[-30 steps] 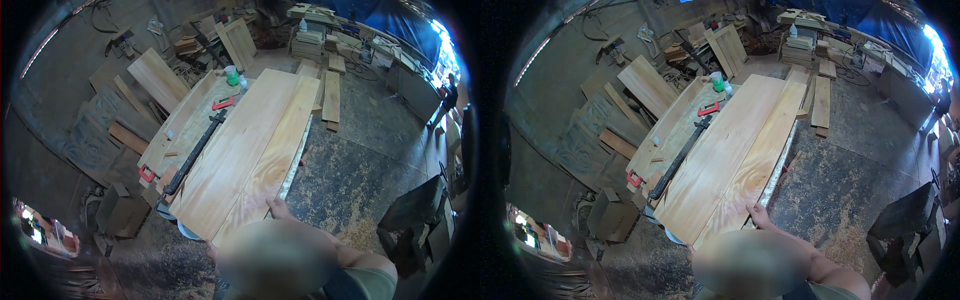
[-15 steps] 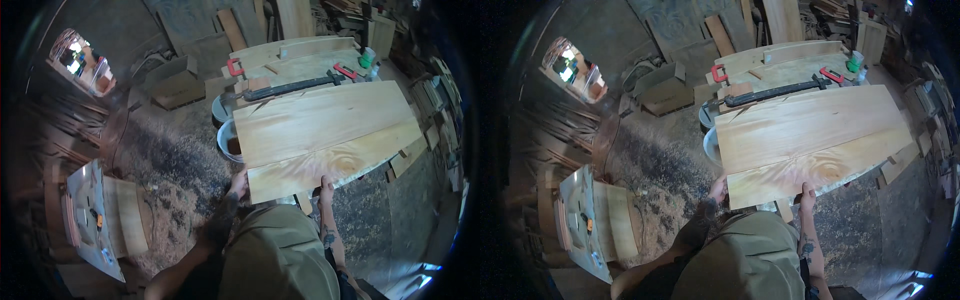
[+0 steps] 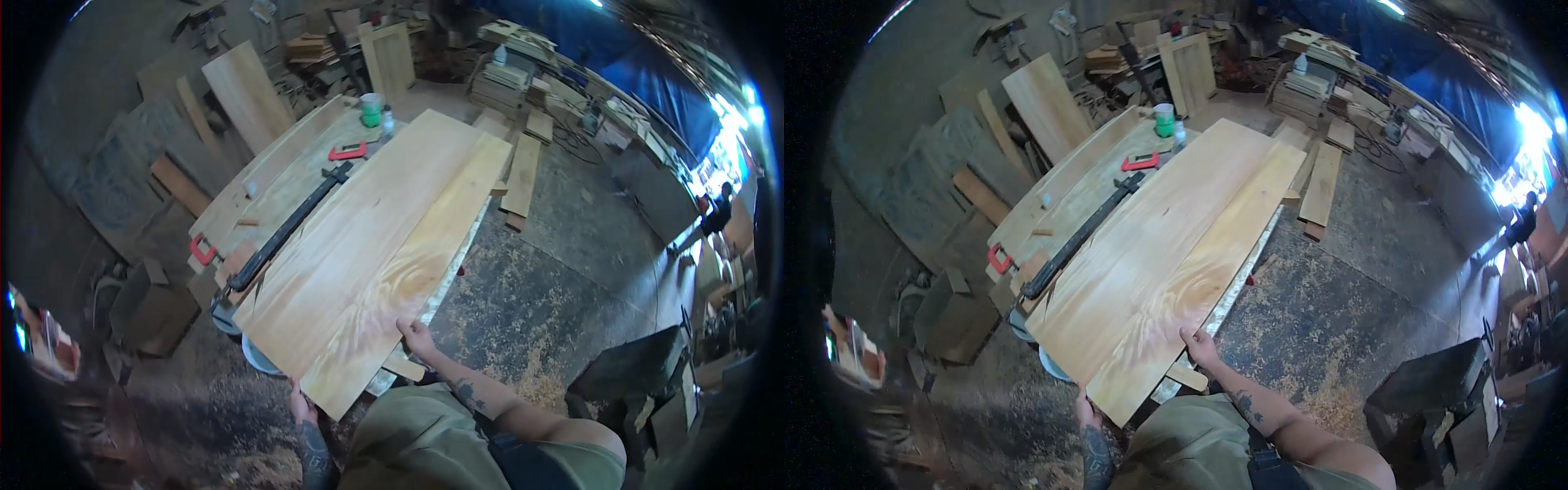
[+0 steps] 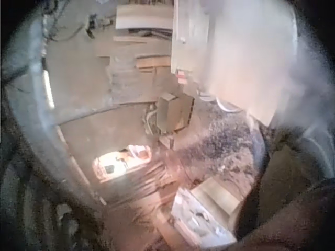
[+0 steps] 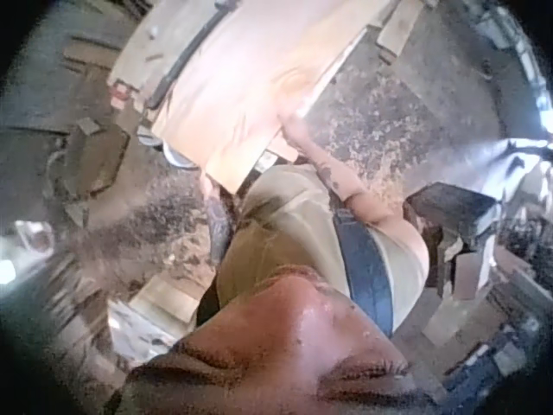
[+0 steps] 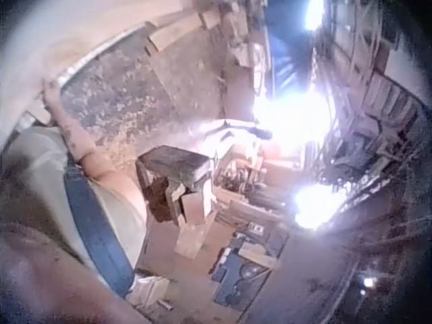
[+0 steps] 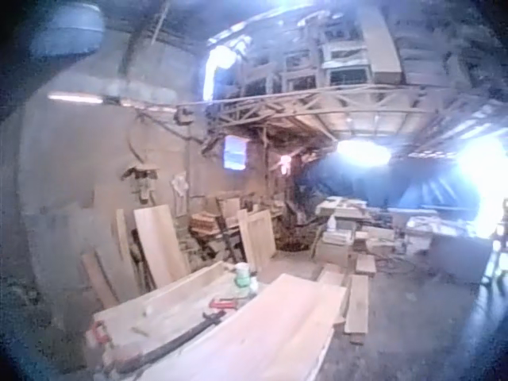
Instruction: Apply glue to the edges of large wood panels and join them together in a woodworking shop.
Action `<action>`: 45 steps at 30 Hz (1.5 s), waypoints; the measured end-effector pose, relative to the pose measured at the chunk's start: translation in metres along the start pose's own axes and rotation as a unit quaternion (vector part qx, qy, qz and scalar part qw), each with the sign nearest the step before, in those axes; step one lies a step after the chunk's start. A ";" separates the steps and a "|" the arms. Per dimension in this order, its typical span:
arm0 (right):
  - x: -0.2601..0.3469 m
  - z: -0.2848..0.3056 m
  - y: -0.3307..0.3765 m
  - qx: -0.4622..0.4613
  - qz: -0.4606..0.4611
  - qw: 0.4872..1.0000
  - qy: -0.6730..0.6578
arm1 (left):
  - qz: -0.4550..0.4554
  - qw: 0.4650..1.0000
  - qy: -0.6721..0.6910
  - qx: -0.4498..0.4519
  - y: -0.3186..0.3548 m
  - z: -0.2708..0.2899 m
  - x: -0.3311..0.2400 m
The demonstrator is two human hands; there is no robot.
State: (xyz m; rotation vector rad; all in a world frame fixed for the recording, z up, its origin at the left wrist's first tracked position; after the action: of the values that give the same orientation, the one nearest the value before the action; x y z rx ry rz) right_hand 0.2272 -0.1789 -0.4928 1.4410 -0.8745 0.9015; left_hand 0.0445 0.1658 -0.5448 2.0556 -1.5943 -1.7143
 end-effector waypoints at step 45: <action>0.019 -0.013 0.022 0.036 0.044 0.997 -0.059 | 0.083 0.990 -0.114 0.023 0.004 0.005 -0.019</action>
State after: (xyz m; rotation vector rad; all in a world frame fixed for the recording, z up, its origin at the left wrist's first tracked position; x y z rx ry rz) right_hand 0.2147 -0.1679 -0.4656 1.5404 -1.0091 0.9285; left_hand 0.0405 0.1799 -0.5309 1.7390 -1.8234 -1.9256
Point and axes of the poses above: each hand's wrist, its own y-axis away from the middle knuckle, its own z-axis out of the back of the hand, x = y × z, the point moved 3 cm from there along -y, towards the middle knuckle, and after that the axes turned 5 degrees about -y, right-handed, at the moved point
